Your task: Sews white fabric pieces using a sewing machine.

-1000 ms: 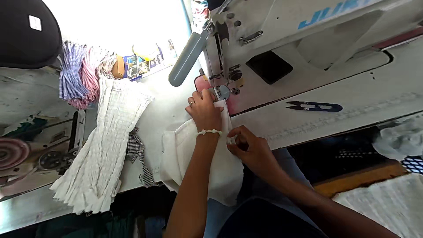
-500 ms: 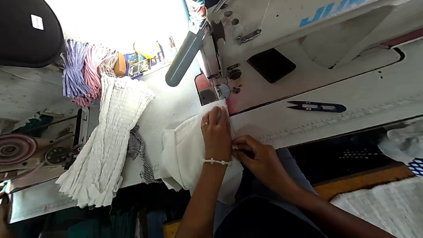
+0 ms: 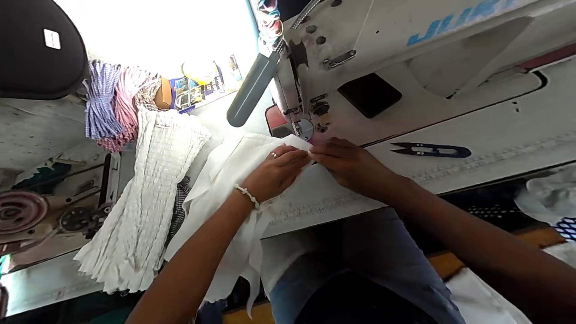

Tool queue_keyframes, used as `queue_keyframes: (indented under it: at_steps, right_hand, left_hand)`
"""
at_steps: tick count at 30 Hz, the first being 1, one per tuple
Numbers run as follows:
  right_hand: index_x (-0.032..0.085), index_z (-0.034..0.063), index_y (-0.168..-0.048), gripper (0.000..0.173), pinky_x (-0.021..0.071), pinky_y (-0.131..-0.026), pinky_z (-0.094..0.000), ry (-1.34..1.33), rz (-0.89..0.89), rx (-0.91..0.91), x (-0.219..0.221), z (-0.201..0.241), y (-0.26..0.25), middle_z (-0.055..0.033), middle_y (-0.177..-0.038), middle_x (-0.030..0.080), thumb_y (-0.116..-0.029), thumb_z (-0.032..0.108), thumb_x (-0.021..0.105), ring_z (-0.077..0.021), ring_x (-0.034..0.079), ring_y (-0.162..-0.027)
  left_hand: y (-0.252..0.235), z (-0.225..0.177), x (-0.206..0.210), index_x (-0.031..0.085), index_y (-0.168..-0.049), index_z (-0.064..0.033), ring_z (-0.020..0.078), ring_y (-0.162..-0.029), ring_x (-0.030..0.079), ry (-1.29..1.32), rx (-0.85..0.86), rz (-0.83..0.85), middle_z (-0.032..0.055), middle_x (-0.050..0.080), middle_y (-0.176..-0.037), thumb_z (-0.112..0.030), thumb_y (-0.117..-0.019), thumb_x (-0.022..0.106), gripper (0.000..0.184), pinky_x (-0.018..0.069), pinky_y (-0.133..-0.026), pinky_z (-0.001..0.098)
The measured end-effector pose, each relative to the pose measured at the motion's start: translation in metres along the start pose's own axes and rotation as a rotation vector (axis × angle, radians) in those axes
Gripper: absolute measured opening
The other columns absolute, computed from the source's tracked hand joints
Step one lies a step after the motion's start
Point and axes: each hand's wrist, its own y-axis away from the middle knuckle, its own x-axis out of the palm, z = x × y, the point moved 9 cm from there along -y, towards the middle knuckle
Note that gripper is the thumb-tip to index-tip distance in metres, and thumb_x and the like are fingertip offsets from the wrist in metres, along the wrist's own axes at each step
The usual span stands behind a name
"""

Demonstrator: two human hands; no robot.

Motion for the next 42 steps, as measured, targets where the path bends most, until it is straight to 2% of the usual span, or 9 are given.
queue_keyframes:
  at_steps: [4, 8, 11, 14, 18, 21, 28, 33, 42]
  right_hand:
    - [0.074, -0.0015, -0.114, 0.026, 0.0560, -0.088, -0.0408, 0.034, 0.038, -0.009, 0.008, -0.003, 0.004, -0.0155, -0.116, 0.072, -0.0930, -0.001, 0.058, -0.0314, 0.068, -0.106]
    - [0.076, -0.0016, -0.108, 0.024, 0.0548, -0.083, -0.0438, 0.016, 0.026, 0.012, 0.008, -0.002, 0.002, -0.0156, -0.111, 0.072, -0.0912, 0.001, 0.059, -0.0329, 0.067, -0.103]
    - [0.076, -0.0010, -0.107, 0.024, 0.0534, -0.081, -0.0443, 0.013, 0.021, 0.035, 0.008, -0.003, 0.002, -0.0150, -0.110, 0.072, -0.0903, 0.002, 0.059, -0.0325, 0.066, -0.102]
    - [0.076, -0.0010, -0.110, 0.027, 0.0525, -0.081, -0.0455, 0.026, 0.040, 0.085, 0.010, 0.003, 0.006, -0.0155, -0.112, 0.071, -0.0903, 0.004, 0.059, -0.0333, 0.065, -0.103]
    - [0.074, -0.0016, -0.116, 0.031, 0.0531, -0.090, -0.0486, 0.044, 0.010, 0.172, 0.018, 0.019, 0.015, -0.0174, -0.117, 0.071, -0.0913, 0.004, 0.057, -0.0354, 0.065, -0.109]
    - [0.074, -0.0013, -0.116, 0.030, 0.0535, -0.089, -0.0481, 0.068, -0.015, 0.202, 0.021, 0.023, 0.016, -0.0171, -0.120, 0.071, -0.0927, 0.004, 0.056, -0.0351, 0.066, -0.110]
    - [0.073, 0.0014, -0.120, 0.031, 0.0530, -0.092, -0.0443, 0.131, 0.000, 0.191, 0.019, 0.024, 0.021, -0.0147, -0.129, 0.068, -0.0986, 0.009, 0.052, -0.0323, 0.065, -0.115]
    - [0.074, 0.0022, -0.118, 0.030, 0.0511, -0.093, -0.0446, 0.135, 0.004, 0.189, 0.020, 0.018, 0.017, -0.0123, -0.125, 0.071, -0.0997, 0.011, 0.052, -0.0312, 0.065, -0.114]
    - [0.074, 0.0042, -0.119, 0.031, 0.0498, -0.093, -0.0477, 0.109, -0.002, 0.196, 0.018, 0.017, 0.019, -0.0124, -0.121, 0.071, -0.0995, 0.013, 0.052, -0.0327, 0.064, -0.115]
  left_hand:
    - [-0.002, 0.002, -0.002, 0.073, -0.119, -0.0013, 0.0257, -0.130, 0.059, 0.062, -0.043, 0.012, 0.0121, 0.068, -0.130, -0.011, -0.1004, 0.056, 0.027, 0.0383, -0.117, 0.0436]
    - [-0.010, -0.015, -0.006, 0.075, -0.114, -0.0005, 0.0292, -0.129, 0.061, 0.007, -0.389, -0.063, 0.0124, 0.070, -0.129, -0.004, -0.0995, 0.056, 0.024, 0.0407, -0.114, 0.0544]
    - [-0.006, -0.021, 0.002, 0.072, -0.115, 0.0025, 0.0338, -0.129, 0.060, -0.059, -0.592, -0.264, 0.0193, 0.065, -0.132, -0.007, -0.1021, 0.054, 0.024, 0.0439, -0.112, 0.0505]
    - [0.001, -0.014, 0.011, 0.071, -0.120, 0.0018, 0.0342, -0.132, 0.058, -0.113, -0.513, -0.320, 0.0204, 0.064, -0.135, -0.007, -0.1010, 0.055, 0.026, 0.0430, -0.114, 0.0481]
    - [0.006, 0.004, -0.001, 0.075, -0.115, -0.0002, 0.0319, -0.132, 0.059, 0.002, -0.244, -0.200, 0.0184, 0.067, -0.132, -0.010, -0.1007, 0.056, 0.026, 0.0420, -0.115, 0.0461]
    - [0.002, 0.013, -0.006, 0.076, -0.113, -0.0026, 0.0333, -0.134, 0.055, 0.039, -0.144, -0.125, 0.0213, 0.063, -0.135, -0.011, -0.0985, 0.059, 0.024, 0.0423, -0.115, 0.0440]
    - [0.001, 0.012, -0.002, 0.075, -0.115, -0.0041, 0.0347, -0.136, 0.053, -0.022, -0.153, -0.079, 0.0191, 0.062, -0.138, -0.011, -0.0990, 0.055, 0.027, 0.0416, -0.114, 0.0454]
    - [-0.001, 0.016, -0.003, 0.076, -0.114, -0.0048, 0.0383, -0.136, 0.052, -0.018, -0.168, -0.091, 0.0245, 0.057, -0.142, -0.012, -0.0981, 0.056, 0.027, 0.0418, -0.114, 0.0482]
    - [-0.003, 0.013, -0.001, 0.077, -0.112, -0.0075, 0.0365, -0.134, 0.053, -0.069, -0.181, -0.081, 0.0181, 0.061, -0.140, -0.012, -0.0976, 0.054, 0.027, 0.0415, -0.112, 0.0509]
